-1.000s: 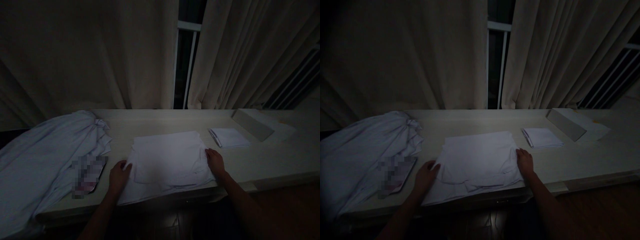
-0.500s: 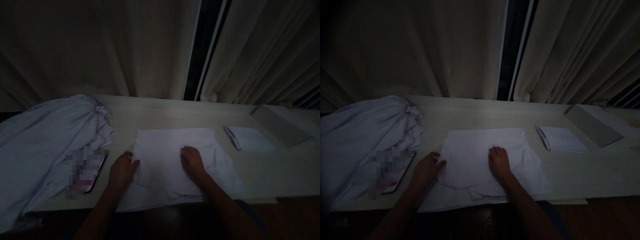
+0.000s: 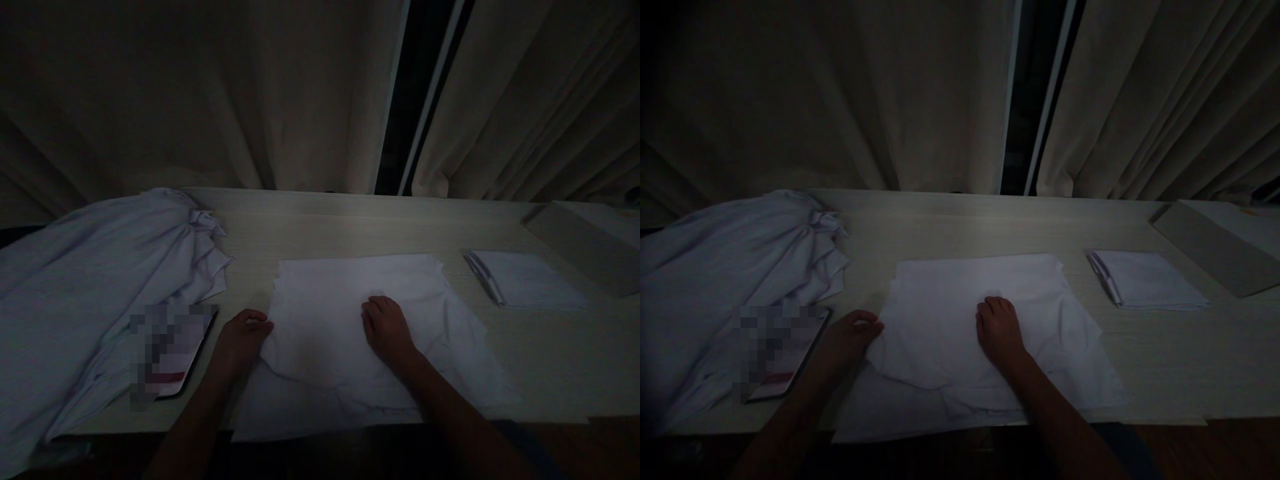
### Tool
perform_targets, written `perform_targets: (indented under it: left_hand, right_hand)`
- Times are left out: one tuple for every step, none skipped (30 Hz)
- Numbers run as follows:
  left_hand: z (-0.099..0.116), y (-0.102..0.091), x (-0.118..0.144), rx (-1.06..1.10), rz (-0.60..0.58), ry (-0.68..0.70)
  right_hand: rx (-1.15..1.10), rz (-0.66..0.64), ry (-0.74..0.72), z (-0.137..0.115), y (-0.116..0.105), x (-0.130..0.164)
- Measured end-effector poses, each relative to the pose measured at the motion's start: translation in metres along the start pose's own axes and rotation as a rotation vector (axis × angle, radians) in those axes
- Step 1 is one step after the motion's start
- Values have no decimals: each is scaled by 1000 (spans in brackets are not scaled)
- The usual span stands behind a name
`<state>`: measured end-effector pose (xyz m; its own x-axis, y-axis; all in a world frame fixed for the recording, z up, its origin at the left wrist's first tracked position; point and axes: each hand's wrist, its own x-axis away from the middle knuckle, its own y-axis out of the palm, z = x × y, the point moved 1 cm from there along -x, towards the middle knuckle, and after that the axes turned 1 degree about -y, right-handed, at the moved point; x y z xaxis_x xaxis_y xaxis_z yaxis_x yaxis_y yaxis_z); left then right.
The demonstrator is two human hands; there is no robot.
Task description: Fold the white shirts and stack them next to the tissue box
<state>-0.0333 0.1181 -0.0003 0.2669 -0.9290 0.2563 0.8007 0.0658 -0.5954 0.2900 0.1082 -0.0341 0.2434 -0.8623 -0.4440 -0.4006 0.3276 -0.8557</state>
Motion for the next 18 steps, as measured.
perform_targets:
  left_hand:
    - [1,2,2,134,-31,-43]
    - [2,5,3,277,-81,-88]
    - [3,8,5,418,-141,-134]
    - [5,11,7,543,-208,-179]
    - [7,14,8,643,-272,-218]
    - [8,16,9,715,-328,-250]
    - [9,17,10,762,-365,-272]
    - [9,17,10,784,-384,-287]
    - [9,17,10,784,-397,-293]
    - [8,16,10,757,-400,-293]
    - [7,16,10,706,-395,-285]
    - [5,16,10,637,-385,-274]
    - [3,16,10,564,-370,-259]
    - [1,16,10,503,-354,-244]
    - [0,17,11,462,-335,-237]
    - [-1,17,11,450,-315,-244]
    - [0,18,11,473,-304,-258]
    - [1,18,12,528,-301,-275]
  right_hand:
    - [-3,2,1,0,0,0]
    - [-6,7,-1,1,0,0]
    - [-8,12,-4,1,0,0]
    - [-8,19,-8,1,0,0]
    - [-6,26,-12,1,0,0]
    - [-1,30,-15,1,0,0]
    - [4,31,-18,1,0,0]
    - [9,29,-19,1,0,0]
    - [12,24,-19,1,0,0]
    - [14,20,-19,1,0,0]
    - [14,18,-19,0,-1,0]
    - [13,18,-18,0,-1,0]
    - [11,18,-18,0,-2,0]
    - [9,19,-17,0,-2,0]
    - [7,20,-16,0,-3,0]
    - [7,19,-17,0,-3,0]
    - [7,18,-18,0,-3,0]
    - [8,18,-18,1,-3,0]
